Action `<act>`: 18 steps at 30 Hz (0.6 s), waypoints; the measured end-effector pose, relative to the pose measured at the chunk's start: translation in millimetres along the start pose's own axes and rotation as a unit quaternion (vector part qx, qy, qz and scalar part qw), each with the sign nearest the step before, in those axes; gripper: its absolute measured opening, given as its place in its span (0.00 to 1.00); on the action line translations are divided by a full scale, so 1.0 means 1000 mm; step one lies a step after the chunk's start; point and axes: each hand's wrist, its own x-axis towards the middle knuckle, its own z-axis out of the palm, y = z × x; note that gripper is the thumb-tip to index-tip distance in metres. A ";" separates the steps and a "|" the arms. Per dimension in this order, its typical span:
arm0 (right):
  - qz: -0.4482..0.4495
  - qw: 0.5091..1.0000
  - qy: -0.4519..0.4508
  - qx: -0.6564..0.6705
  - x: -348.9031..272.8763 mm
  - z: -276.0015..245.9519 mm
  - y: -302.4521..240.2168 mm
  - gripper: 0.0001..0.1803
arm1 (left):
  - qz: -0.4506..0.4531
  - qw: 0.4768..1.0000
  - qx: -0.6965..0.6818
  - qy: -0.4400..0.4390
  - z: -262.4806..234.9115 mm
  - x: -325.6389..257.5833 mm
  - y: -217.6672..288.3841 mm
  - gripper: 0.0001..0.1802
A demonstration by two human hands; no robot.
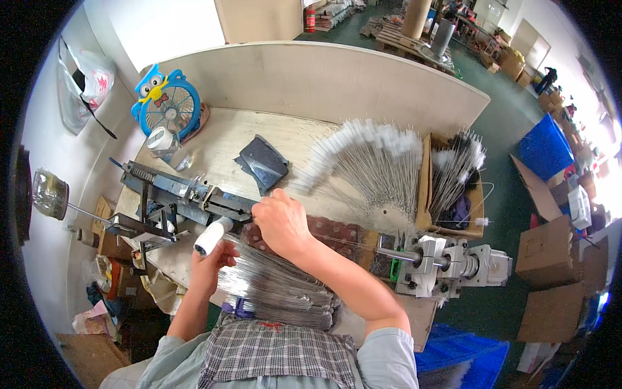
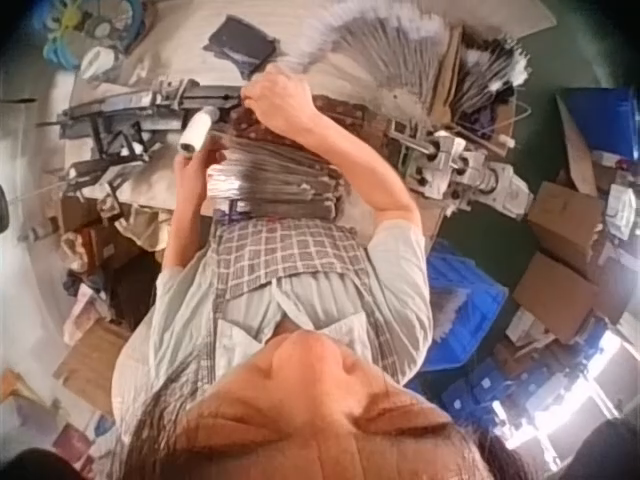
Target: The person is assembling brush-like components by inserting bristles into a metal crimping fixture on a manual assembly jig.
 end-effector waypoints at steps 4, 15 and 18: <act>0.008 0.999 -0.032 -0.016 0.004 -0.001 -0.005 0.05 | -0.109 0.974 -0.195 0.028 0.018 0.010 0.016 0.24; 0.039 0.994 -0.086 -0.053 0.012 -0.007 -0.011 0.05 | -0.067 0.987 0.096 -0.112 0.025 0.030 -0.015 0.21; 0.030 0.996 -0.075 -0.027 0.011 -0.009 -0.008 0.05 | -0.125 0.985 0.003 -0.120 0.035 0.025 -0.007 0.19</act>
